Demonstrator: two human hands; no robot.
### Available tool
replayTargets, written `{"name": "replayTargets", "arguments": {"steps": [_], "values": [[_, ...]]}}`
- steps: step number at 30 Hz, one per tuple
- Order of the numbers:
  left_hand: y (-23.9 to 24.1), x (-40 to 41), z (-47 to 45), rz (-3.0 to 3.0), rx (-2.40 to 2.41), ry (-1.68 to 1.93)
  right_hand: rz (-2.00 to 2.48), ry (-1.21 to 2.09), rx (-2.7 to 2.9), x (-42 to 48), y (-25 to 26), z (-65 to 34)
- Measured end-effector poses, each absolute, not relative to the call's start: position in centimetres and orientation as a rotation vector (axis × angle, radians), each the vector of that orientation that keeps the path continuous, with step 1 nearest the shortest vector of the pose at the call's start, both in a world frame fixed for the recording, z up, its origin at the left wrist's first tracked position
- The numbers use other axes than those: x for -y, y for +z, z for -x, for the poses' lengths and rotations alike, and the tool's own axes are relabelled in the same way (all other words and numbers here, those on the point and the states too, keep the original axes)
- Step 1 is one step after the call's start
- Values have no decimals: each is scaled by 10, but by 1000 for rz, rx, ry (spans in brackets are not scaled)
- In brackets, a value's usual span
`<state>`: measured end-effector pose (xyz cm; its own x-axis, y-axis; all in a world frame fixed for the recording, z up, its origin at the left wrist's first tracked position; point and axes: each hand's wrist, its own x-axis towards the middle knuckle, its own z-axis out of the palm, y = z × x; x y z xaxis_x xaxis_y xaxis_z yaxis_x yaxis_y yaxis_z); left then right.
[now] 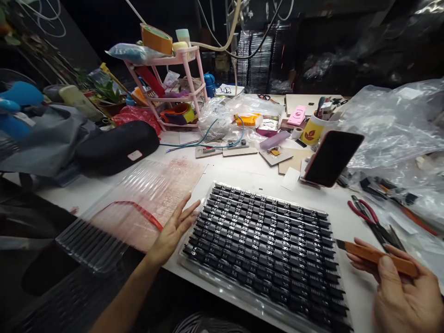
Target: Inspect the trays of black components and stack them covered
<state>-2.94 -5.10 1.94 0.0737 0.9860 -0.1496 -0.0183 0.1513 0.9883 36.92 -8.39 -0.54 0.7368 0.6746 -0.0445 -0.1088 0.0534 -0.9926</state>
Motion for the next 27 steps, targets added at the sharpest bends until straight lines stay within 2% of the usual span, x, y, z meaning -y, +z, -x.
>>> {"name": "replayTargets", "arguments": {"steps": [3, 7, 14, 27], "values": [[25, 19, 26, -864, -1189, 1120, 1452, 530, 577, 77, -1, -366], [26, -3, 23, -711, -1088, 1164, 1412, 633, 455, 71, 5, -368], [23, 0, 24, -685, -964, 1257, 1410, 827, 365, 74, 8, -371], [23, -3, 27, -678, -1008, 1275, 1245, 858, 386, 76, 9, -371]]}}
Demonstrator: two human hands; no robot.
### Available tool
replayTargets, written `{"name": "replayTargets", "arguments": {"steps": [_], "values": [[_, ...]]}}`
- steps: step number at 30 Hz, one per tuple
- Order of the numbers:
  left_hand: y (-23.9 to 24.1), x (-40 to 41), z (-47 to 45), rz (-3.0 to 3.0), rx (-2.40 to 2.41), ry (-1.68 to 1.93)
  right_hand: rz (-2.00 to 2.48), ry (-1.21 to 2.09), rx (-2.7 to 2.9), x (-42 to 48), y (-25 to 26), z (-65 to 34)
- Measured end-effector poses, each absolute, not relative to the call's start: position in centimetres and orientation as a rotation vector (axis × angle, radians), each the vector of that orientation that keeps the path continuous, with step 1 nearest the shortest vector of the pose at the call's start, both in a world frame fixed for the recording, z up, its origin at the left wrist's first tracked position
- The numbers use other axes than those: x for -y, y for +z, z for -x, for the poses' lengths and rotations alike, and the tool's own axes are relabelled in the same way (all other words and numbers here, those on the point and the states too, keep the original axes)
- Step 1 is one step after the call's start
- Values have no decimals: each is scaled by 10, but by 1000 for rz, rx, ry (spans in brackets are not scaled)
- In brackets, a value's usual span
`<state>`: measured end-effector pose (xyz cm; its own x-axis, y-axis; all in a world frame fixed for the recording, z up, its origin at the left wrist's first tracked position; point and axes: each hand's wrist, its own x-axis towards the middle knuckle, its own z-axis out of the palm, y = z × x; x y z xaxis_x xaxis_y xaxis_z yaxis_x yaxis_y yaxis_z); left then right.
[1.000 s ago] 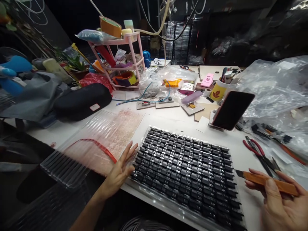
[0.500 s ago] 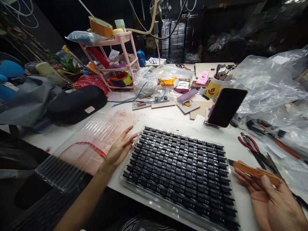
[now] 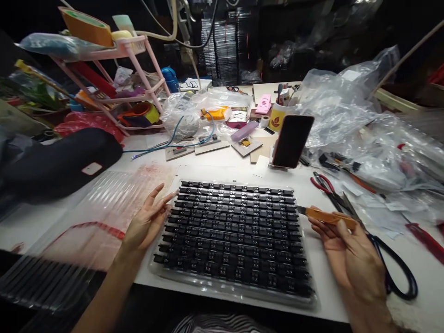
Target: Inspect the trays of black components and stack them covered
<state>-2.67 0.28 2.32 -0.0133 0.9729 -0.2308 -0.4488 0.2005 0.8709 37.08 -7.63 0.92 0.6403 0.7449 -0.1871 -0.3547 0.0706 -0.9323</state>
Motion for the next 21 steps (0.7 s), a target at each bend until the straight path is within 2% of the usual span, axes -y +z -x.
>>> {"name": "replayTargets", "arguments": {"steps": [15, 19, 21], "values": [[17, -7, 20, -906, -1198, 1157, 1234, 810, 474, 74, 5, -370], [28, 6, 37, -1280, -1450, 1027, 1232, 703, 507, 79, 5, -374], [33, 21, 65, -1563, -1766, 1077, 1289, 556, 568, 88, 7, -379]]}}
